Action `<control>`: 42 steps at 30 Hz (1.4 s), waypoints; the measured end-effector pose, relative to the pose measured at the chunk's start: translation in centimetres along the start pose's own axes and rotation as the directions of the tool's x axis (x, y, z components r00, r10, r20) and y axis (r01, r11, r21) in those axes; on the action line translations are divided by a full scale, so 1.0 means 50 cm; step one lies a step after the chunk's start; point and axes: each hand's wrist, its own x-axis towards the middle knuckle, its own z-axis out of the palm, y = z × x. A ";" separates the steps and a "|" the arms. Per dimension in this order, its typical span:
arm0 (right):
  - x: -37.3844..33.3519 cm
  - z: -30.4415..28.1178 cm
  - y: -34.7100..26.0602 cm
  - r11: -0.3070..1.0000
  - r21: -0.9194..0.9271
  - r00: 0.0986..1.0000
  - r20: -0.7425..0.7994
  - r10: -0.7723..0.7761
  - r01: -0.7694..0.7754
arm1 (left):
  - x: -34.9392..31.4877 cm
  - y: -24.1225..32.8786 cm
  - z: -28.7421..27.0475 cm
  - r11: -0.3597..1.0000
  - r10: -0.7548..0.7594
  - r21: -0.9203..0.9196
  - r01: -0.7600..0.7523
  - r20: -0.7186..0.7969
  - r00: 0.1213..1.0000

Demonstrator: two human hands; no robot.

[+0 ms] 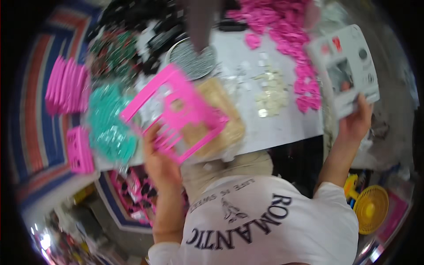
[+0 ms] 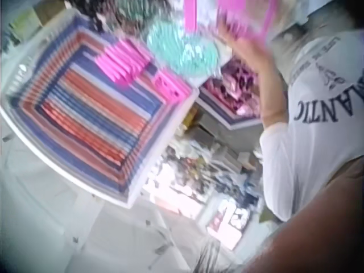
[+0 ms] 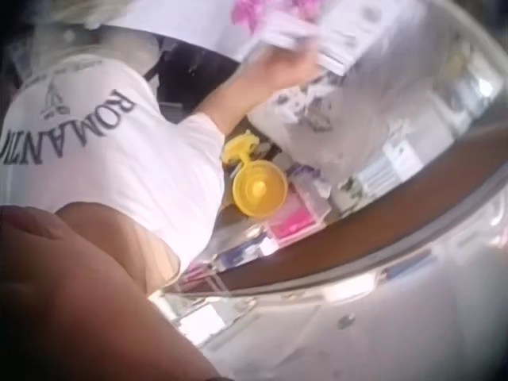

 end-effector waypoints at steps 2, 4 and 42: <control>-0.113 0.131 0.075 0.934 0.223 0.955 0.163 0.248 -0.280 | 0.001 -0.005 0.057 0.994 0.090 -0.078 -0.082 0.095 0.991; -0.220 0.258 0.150 0.785 0.287 0.835 0.231 0.500 -0.549 | -0.009 -0.027 0.107 0.953 0.241 -0.215 -0.212 0.115 0.964; -0.187 0.373 0.216 0.895 -0.253 0.668 0.598 0.443 -0.367 | 0.004 0.030 0.042 0.635 0.260 0.711 -0.302 0.171 0.950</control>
